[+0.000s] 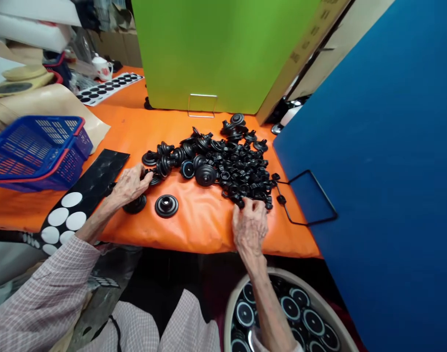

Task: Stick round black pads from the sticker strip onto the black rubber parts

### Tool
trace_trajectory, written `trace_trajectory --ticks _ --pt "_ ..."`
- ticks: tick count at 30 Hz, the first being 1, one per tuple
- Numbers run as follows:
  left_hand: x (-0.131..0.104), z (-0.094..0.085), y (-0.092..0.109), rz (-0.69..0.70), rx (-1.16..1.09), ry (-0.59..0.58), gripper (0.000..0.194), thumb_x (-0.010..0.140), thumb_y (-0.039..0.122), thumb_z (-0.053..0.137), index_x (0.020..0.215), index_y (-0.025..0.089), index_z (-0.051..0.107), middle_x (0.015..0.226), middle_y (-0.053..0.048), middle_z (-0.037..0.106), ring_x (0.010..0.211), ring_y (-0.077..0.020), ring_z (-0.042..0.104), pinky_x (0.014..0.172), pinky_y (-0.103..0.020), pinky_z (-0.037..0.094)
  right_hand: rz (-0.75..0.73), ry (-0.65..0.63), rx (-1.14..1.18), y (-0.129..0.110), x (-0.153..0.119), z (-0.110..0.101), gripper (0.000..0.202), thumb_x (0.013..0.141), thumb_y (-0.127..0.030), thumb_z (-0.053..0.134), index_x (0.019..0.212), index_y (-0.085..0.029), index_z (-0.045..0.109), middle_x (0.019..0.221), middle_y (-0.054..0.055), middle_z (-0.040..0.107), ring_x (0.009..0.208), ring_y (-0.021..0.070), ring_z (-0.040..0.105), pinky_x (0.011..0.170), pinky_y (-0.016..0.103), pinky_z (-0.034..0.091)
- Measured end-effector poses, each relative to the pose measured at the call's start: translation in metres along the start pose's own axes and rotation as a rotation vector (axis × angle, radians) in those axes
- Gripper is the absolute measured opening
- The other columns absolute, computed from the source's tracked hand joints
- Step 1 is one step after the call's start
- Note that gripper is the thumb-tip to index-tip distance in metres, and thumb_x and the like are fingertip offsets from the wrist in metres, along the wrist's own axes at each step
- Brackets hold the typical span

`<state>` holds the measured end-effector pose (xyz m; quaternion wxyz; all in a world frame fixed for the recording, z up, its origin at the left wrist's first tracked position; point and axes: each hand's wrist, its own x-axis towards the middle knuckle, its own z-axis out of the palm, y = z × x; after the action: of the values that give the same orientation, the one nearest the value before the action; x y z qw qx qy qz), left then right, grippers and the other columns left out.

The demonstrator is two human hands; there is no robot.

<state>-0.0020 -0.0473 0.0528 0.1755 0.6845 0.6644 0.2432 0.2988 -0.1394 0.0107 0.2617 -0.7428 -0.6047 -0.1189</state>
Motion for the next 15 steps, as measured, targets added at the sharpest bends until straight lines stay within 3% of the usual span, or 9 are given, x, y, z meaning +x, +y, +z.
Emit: trace_trajectory --ticks 3,7,10,15 --pt "0.007 -0.02 0.005 -0.096 -0.167 -0.029 0.02 0.083 0.033 0.054 0.07 0.02 0.049 0.066 -0.004 0.055 0.078 -0.0234 0.059 0.079 -0.039 0.045 -0.041 -0.051 -0.041 0.01 0.004 0.009 0.024 0.087 -0.027 0.046 0.102 -0.014 0.059 0.095 0.017 0.058 0.087 0.0312 0.055 0.075 0.047 0.047" --pt "0.004 -0.038 0.006 -0.242 -0.871 -0.118 0.02 0.077 0.031 0.066 0.074 0.015 0.055 0.072 -0.001 0.059 0.071 -0.015 0.06 0.073 -0.032 0.05 -0.071 -0.016 0.122 -0.001 -0.002 0.012 0.028 0.088 -0.032 0.047 0.106 -0.014 0.059 0.094 0.014 0.057 0.082 0.0281 0.056 0.075 0.045 0.049" --pt "-0.02 -0.044 0.01 -0.278 -1.26 -0.243 0.02 0.072 0.028 0.073 0.081 0.011 0.064 0.084 -0.005 0.066 0.08 -0.0145 0.062 0.077 -0.029 0.051 -0.17 -0.056 0.365 -0.015 -0.014 0.011 0.023 0.091 -0.034 0.048 0.104 -0.019 0.059 0.094 0.01 0.06 0.082 0.0236 0.059 0.077 0.04 0.05" --pt "-0.083 -0.035 0.02 -0.576 -1.404 -0.294 0.019 0.067 0.024 0.077 0.081 0.013 0.069 0.088 -0.005 0.07 0.086 -0.0154 0.064 0.083 -0.028 0.051 -0.17 -0.098 0.369 -0.022 -0.031 0.01 0.025 0.091 -0.04 0.05 0.1 -0.019 0.058 0.09 0.008 0.065 0.083 0.0239 0.059 0.079 0.041 0.046"
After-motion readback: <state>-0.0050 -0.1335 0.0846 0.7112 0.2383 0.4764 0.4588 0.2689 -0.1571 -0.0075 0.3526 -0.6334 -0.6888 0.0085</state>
